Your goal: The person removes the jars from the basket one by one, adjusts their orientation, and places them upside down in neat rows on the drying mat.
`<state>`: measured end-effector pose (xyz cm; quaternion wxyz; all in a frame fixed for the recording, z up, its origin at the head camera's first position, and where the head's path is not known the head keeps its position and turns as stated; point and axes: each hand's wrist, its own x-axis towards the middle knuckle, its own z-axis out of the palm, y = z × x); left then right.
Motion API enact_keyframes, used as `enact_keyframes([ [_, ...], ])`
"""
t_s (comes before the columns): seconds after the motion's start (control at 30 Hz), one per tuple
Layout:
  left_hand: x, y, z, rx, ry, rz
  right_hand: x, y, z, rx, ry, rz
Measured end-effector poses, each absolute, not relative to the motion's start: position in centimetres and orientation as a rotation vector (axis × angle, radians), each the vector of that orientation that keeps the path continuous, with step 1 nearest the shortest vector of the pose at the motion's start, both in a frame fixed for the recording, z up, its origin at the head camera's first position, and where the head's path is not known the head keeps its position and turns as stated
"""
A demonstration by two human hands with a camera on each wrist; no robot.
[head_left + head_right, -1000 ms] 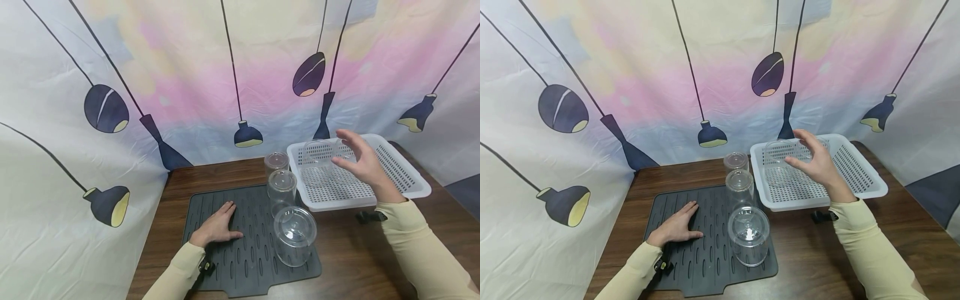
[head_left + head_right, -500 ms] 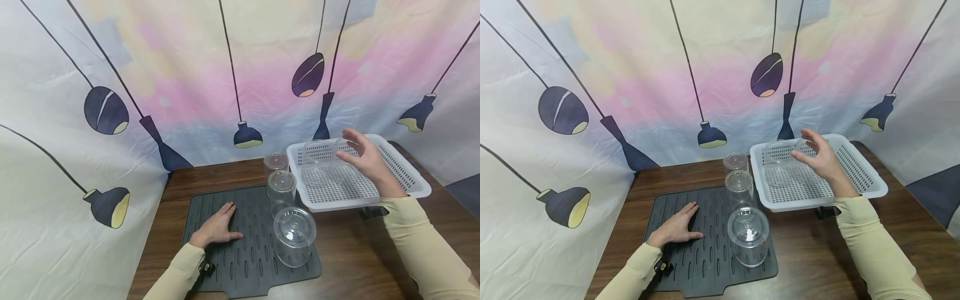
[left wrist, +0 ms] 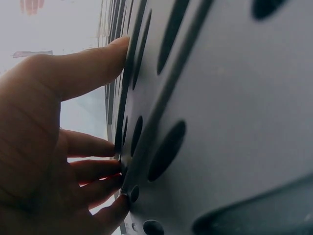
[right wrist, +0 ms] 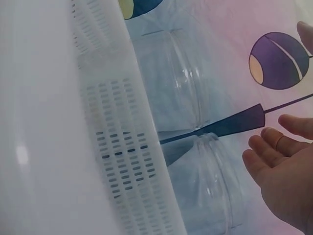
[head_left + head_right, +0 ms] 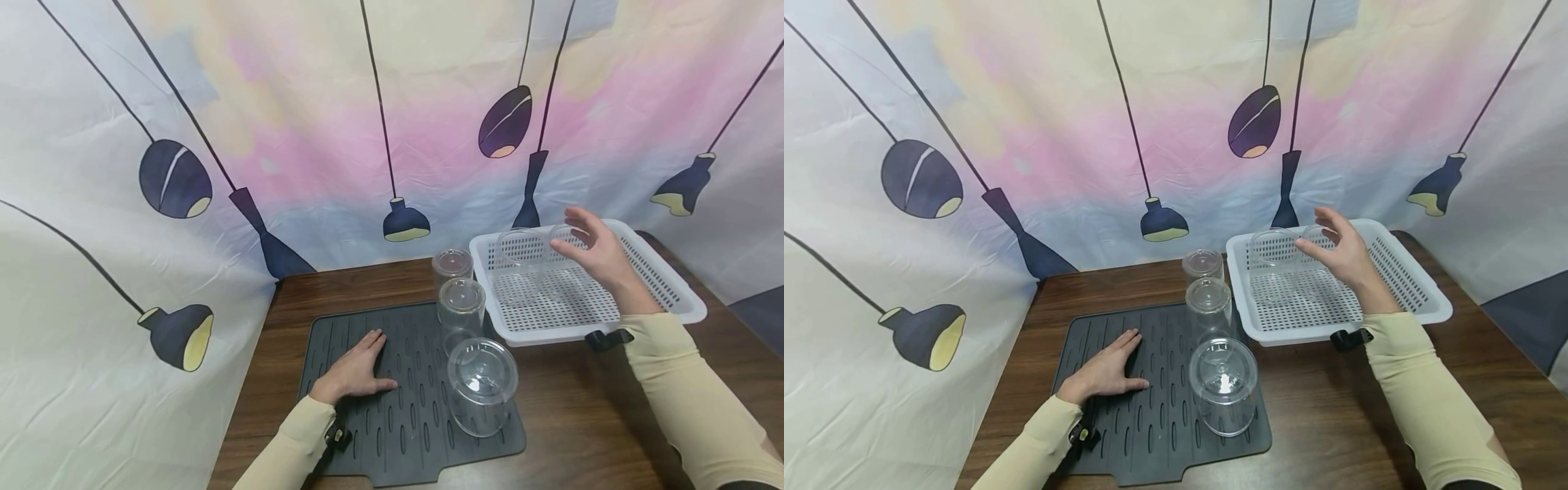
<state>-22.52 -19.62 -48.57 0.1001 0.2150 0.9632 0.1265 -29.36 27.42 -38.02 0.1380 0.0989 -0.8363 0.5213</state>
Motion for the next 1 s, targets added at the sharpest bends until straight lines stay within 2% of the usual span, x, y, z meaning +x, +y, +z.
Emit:
enact_keyframes([
  [1.0, -22.4, -19.6, -48.6, 0.625, 2.86, 0.389, -30.3, 29.0, -39.0, 0.158, -2.535, 1.462],
])
